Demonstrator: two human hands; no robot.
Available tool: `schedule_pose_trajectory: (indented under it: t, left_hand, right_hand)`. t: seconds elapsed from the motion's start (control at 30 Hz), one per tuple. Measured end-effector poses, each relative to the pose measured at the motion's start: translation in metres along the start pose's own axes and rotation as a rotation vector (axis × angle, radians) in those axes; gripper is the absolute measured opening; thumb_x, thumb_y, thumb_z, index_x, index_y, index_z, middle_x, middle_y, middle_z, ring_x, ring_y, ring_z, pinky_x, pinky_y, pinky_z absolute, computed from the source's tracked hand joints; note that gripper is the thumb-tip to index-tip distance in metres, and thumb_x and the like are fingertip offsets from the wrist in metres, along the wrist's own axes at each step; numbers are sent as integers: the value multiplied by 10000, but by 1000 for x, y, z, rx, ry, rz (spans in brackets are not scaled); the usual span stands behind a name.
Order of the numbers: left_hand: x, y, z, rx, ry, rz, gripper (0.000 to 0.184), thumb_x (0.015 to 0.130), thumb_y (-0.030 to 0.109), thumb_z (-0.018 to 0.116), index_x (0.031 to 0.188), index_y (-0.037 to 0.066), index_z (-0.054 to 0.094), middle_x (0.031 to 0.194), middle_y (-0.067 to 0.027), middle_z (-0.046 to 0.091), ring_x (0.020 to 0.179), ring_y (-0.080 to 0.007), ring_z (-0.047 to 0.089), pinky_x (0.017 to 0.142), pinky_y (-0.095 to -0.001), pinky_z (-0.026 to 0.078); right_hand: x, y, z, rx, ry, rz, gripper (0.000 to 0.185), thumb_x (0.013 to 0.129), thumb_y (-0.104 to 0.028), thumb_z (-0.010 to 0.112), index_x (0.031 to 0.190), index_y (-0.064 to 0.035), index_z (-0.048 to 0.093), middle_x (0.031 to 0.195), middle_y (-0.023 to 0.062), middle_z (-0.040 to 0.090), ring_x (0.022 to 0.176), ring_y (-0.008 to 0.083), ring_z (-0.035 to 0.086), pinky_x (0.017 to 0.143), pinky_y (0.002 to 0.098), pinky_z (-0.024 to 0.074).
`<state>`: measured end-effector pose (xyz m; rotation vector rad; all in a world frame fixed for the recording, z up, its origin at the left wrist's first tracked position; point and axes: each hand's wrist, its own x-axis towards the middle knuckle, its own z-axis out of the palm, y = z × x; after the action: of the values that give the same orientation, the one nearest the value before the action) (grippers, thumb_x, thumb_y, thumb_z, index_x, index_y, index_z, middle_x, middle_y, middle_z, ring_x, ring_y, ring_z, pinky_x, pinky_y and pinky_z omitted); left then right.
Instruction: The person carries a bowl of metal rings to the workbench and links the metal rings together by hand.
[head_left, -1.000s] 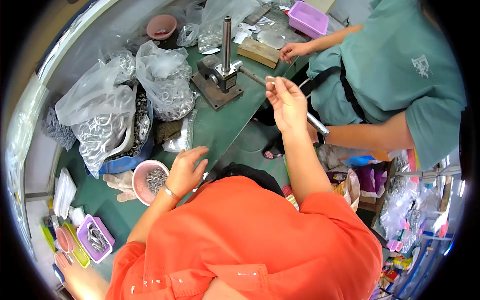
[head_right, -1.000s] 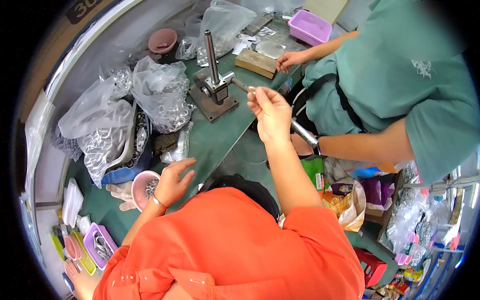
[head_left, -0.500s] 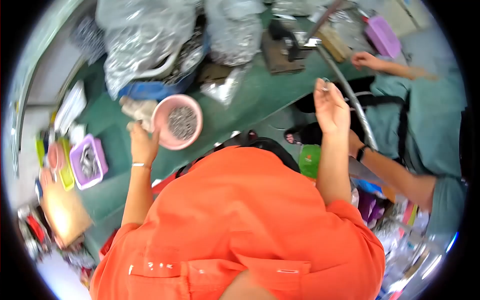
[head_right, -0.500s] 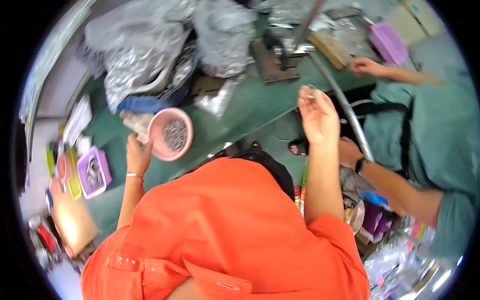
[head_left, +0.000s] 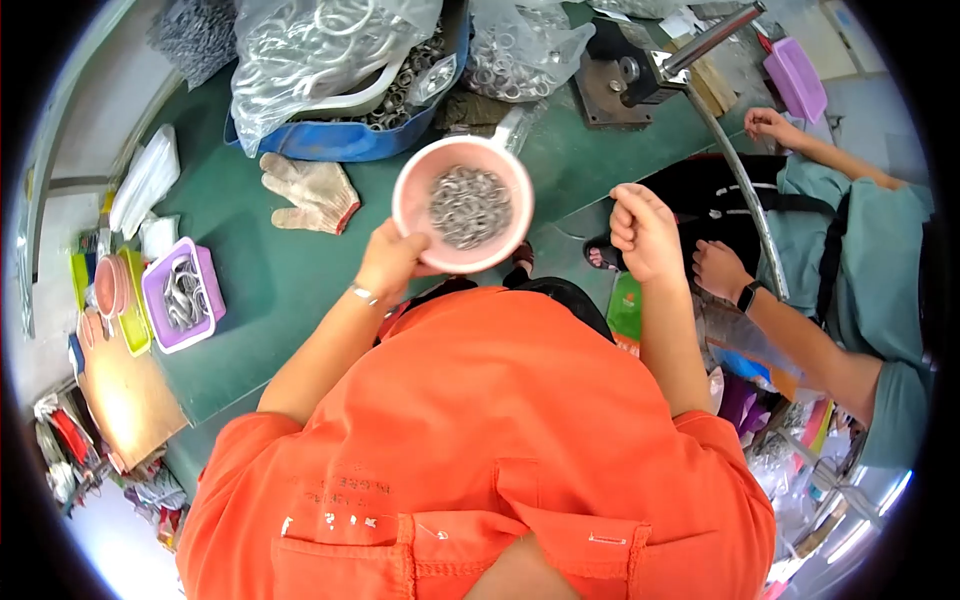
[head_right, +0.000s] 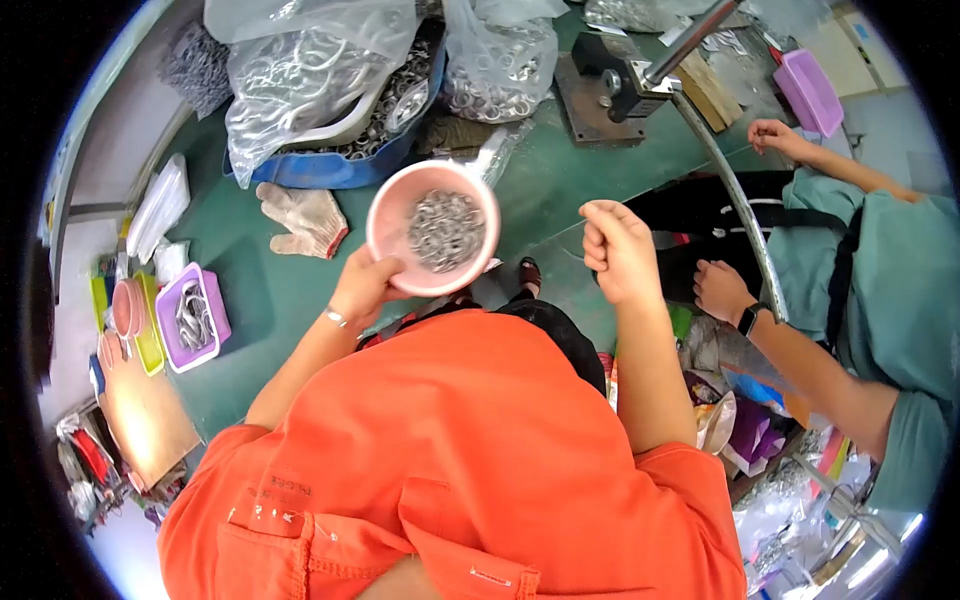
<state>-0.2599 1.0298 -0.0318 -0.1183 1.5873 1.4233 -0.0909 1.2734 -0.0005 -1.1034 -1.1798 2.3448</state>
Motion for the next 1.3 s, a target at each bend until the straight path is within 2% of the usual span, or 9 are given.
schedule_pose_trajectory:
  t: [0.27, 0.4, 0.57, 0.7, 0.77, 0.93, 1.17, 1.27, 1.3]
  left_hand:
    - [76, 5, 113, -37, -218, 82, 300, 781, -30, 438, 1079, -40, 410, 981, -149, 530, 804, -240, 603, 639, -315, 551]
    - [106, 5, 122, -6, -244, 24, 246, 850, 119, 468, 1064, 0, 449, 954, -113, 553, 805, -212, 597, 672, -312, 533]
    - [87, 10, 105, -19, -188, -31, 386, 881, 331, 436, 1032, -23, 465, 872, -117, 581, 713, -193, 599, 556, -259, 468]
    - [75, -1, 95, -52, -62, 21, 306, 881, 224, 440, 1064, -21, 464, 871, -102, 583, 670, -144, 561, 544, -231, 440]
    - [73, -1, 91, -51, -61, 69, 267, 872, 182, 448, 1044, -21, 472, 857, -101, 585, 661, -141, 565, 531, -227, 438]
    - [65, 12, 91, -35, -69, 225, 192, 838, 80, 482, 1002, -20, 495, 840, -91, 588, 666, -128, 572, 534, -218, 446]
    - [67, 40, 134, -98, -349, 529, 262, 796, 64, 591, 1028, -35, 521, 830, -76, 599, 721, -122, 585, 660, -228, 488]
    - [63, 60, 141, -133, -386, 371, 217, 803, 47, 576, 997, -45, 542, 816, -88, 607, 706, -132, 589, 668, -231, 489]
    - [58, 65, 144, -156, -391, 391, 196, 806, 43, 569, 978, -49, 557, 809, -97, 614, 699, -140, 595, 665, -234, 490]
  right_hand:
    - [-6, 11, -11, -261, 232, -50, 141, 791, -123, 583, 853, 0, 553, 508, -80, 354, 421, 20, 314, 369, 176, 237]
    - [17, 14, -23, -1046, 350, -491, 122, 715, -76, 597, 821, -18, 613, 602, 55, 499, 536, 137, 490, 513, 263, 404]
    - [71, 2, 8, -1298, 115, -798, 94, 693, -44, 590, 780, -11, 596, 759, 131, 580, 705, 283, 578, 636, 338, 457]
    - [121, 22, 19, -1706, -56, -677, 123, 688, -69, 600, 807, -41, 620, 811, 149, 593, 758, 314, 577, 688, 376, 453]
    - [131, 23, 26, -1872, -85, -206, 138, 692, -73, 576, 814, -43, 634, 834, 146, 610, 798, 301, 586, 735, 383, 452]
    - [113, -3, 15, -1541, -94, -459, 117, 700, -112, 623, 783, -34, 648, 737, 158, 609, 698, 282, 594, 661, 342, 456]
    - [62, -37, 24, -994, -103, -242, 159, 734, -110, 613, 800, 32, 640, 693, 95, 628, 620, 125, 572, 576, 253, 445]
    - [37, -53, 33, -628, -88, -70, 195, 778, -109, 599, 870, 63, 603, 663, 40, 592, 466, 38, 412, 395, 180, 296]
    - [33, -56, 30, -592, -83, -55, 165, 799, -103, 574, 853, 47, 619, 669, 30, 596, 496, 54, 461, 430, 187, 346]
